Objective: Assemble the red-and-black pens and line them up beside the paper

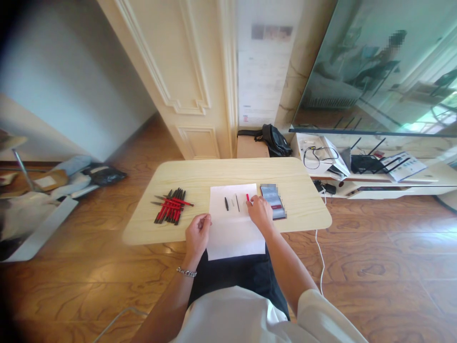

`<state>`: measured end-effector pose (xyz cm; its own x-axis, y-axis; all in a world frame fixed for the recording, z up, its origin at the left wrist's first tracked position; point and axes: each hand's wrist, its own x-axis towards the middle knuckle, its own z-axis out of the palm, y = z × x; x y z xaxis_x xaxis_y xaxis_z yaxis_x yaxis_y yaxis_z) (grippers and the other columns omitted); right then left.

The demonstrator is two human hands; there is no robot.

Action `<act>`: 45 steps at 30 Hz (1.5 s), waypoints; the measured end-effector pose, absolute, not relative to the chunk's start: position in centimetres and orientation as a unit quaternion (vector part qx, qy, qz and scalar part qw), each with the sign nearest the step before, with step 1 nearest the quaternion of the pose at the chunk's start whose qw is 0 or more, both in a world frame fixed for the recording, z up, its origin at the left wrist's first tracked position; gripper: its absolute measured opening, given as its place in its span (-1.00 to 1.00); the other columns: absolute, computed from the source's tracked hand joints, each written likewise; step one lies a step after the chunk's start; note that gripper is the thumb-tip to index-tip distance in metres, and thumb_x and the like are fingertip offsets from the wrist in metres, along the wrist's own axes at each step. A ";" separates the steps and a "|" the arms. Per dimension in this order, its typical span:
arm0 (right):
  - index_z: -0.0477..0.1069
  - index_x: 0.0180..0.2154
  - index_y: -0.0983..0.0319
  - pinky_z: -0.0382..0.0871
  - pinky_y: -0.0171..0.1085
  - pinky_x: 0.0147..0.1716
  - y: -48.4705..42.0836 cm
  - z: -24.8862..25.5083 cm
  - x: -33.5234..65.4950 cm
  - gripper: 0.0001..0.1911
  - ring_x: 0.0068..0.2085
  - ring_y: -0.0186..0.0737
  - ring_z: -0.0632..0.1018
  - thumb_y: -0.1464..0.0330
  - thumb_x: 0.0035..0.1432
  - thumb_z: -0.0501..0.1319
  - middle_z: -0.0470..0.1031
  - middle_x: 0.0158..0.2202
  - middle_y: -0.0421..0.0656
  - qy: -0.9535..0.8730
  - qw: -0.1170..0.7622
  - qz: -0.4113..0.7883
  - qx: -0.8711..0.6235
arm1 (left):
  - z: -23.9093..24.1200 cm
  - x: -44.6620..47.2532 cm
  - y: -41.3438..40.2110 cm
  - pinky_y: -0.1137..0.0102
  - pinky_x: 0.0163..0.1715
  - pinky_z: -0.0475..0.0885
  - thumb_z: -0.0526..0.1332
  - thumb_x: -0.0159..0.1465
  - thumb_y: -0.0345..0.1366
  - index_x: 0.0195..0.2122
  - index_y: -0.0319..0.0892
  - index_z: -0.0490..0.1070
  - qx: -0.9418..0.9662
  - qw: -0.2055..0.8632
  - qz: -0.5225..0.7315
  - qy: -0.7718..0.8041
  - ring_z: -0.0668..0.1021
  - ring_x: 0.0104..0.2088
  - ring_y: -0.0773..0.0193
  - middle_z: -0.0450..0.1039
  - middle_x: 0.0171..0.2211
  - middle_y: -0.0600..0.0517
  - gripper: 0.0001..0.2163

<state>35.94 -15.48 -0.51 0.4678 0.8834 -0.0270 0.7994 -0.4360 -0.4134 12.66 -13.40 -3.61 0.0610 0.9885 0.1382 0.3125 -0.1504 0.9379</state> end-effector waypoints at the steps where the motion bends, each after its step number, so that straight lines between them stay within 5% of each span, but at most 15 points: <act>1: 0.47 -0.21 0.21 0.23 -0.27 -0.27 -15.0 -0.5 35.9 -0.68 -0.21 -0.13 0.52 0.15 0.21 0.08 0.53 -0.21 -0.02 -0.502 0.157 0.125 -0.841 | -3.5 12.7 -13.4 0.42 -0.38 0.42 0.16 0.24 -0.08 -0.23 -0.19 0.44 0.617 0.388 0.440 0.524 0.56 -0.42 0.25 0.50 -0.47 0.01 -0.72; 7: 0.51 -0.32 0.24 0.23 -0.26 -0.30 -14.1 -0.3 36.1 -0.67 -0.23 -0.09 0.52 0.18 0.20 0.06 0.55 -0.28 0.02 -0.494 0.145 0.145 -0.845 | -2.5 12.9 -14.0 0.43 -0.41 0.40 0.19 0.22 -0.08 -0.26 -0.20 0.46 0.604 0.397 0.451 0.523 0.55 -0.44 0.26 0.51 -0.48 0.01 -0.73; 14: 0.49 -0.33 0.25 0.23 -0.38 -0.43 -16.0 1.3 34.2 -0.71 -0.39 -0.28 0.48 0.22 0.18 0.09 0.52 -0.43 -0.17 -0.536 0.365 0.311 -0.695 | -0.8 16.0 -14.8 0.40 -0.31 0.47 0.19 0.23 -0.10 -0.06 -0.16 0.45 0.575 0.531 0.436 0.445 0.57 -0.32 0.26 0.54 -0.23 -0.06 -0.67; 18: 0.50 -0.28 0.23 0.27 -0.39 -0.41 -17.7 2.0 31.5 -0.74 -0.39 -0.32 0.48 0.27 0.21 0.07 0.52 -0.41 -0.20 -0.578 0.399 0.358 -0.615 | -0.3 17.7 -15.2 0.36 -0.28 0.50 0.18 0.24 -0.08 -0.01 -0.18 0.43 0.526 0.613 0.433 0.400 0.58 -0.25 0.22 0.52 -0.15 -0.09 -0.62; 27: 0.51 -0.22 0.20 0.27 -0.33 -0.22 -14.6 0.4 35.0 -0.79 -0.21 -0.22 0.52 0.31 0.19 0.13 0.55 -0.23 -0.10 -0.537 0.269 0.175 -0.780 | -1.1 17.5 -15.8 0.31 -0.28 0.52 0.25 0.15 -0.02 -0.12 -0.25 0.44 0.463 0.649 0.443 0.410 0.59 -0.32 0.23 0.53 -0.23 -0.13 -0.59; 45: 0.45 -0.20 0.34 0.31 -0.21 -0.19 -13.4 -0.1 33.6 -0.75 -0.15 0.00 0.52 0.45 0.23 0.01 0.47 -0.20 0.13 -0.595 0.054 0.104 -0.795 | -1.8 17.1 -15.9 0.37 -0.35 0.50 0.23 0.17 0.00 -0.14 -0.23 0.44 0.479 0.629 0.445 0.421 0.55 -0.42 0.30 0.50 -0.36 -0.05 -0.60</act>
